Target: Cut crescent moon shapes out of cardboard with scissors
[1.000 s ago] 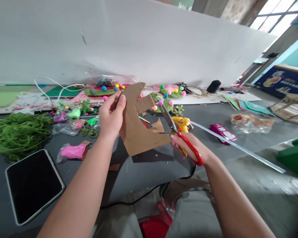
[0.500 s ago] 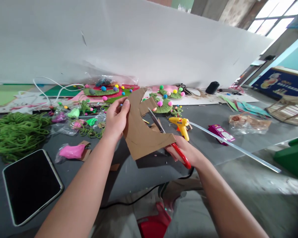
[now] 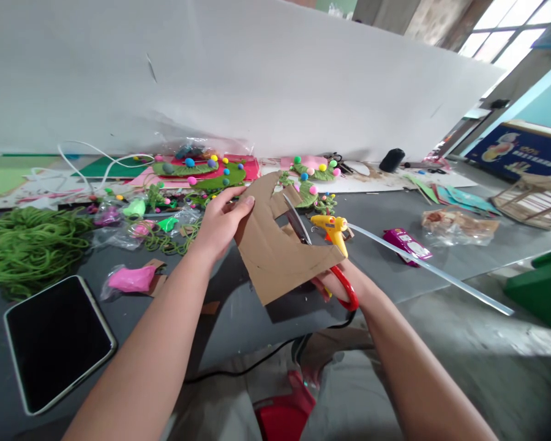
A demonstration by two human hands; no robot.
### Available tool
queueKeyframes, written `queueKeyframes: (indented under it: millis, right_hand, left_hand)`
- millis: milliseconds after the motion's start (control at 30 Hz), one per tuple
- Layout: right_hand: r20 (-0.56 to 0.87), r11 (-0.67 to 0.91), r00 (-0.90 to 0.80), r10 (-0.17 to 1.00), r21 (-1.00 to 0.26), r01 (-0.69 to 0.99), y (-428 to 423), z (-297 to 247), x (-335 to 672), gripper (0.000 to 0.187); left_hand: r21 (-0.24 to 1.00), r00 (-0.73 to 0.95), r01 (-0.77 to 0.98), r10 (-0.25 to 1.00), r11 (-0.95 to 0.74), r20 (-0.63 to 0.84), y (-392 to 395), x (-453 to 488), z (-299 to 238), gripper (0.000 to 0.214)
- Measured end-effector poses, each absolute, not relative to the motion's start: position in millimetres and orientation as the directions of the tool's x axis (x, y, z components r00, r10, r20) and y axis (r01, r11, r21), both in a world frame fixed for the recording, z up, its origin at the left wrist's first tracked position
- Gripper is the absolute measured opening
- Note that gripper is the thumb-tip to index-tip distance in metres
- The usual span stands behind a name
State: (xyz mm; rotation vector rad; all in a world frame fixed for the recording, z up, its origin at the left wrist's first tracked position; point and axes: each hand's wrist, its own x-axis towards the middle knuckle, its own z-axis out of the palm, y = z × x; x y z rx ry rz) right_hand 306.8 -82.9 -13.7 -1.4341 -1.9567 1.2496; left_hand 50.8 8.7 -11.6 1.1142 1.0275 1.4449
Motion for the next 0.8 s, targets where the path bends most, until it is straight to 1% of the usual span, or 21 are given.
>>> queueKeyframes:
  millis: [200,367,500,633,733,800]
  right_hand:
    - [-0.152,0.006,-0.278,0.949,-0.869,0.495,-86,-12,300,0.024]
    - [-0.172,0.002,-0.330,0.928,-0.884,0.467,-86,-17,299,0.028]
    - [-0.133,0.039,-0.335,0.933,-0.887,0.460,-86,-21,300,0.031]
    - [-0.090,0.061,-0.342,0.936,-0.912,0.406,-84,-27,296,0.025]
    - [-0.036,0.079,-0.320,0.947,-0.937,0.339,-84,-32,289,0.018]
    - [-0.006,0.085,-0.306,0.952,-0.955,0.284,-84,-35,283,0.017]
  left_hand:
    - [0.963,-0.093,-0.217,0.985,-0.159,0.142,12,50,-16,0.044]
    - [0.953,-0.082,-0.263,0.988,-0.151,0.134,10,52,-11,0.040]
    - [0.943,-0.103,-0.296,0.986,-0.154,0.128,8,53,-6,0.038]
    - [0.941,-0.142,-0.299,0.982,-0.160,0.122,8,54,-4,0.038]
    - [0.934,-0.152,-0.311,0.979,-0.178,0.136,11,54,-5,0.039]
    - [0.929,-0.153,-0.319,0.978,-0.187,0.144,12,54,-7,0.040]
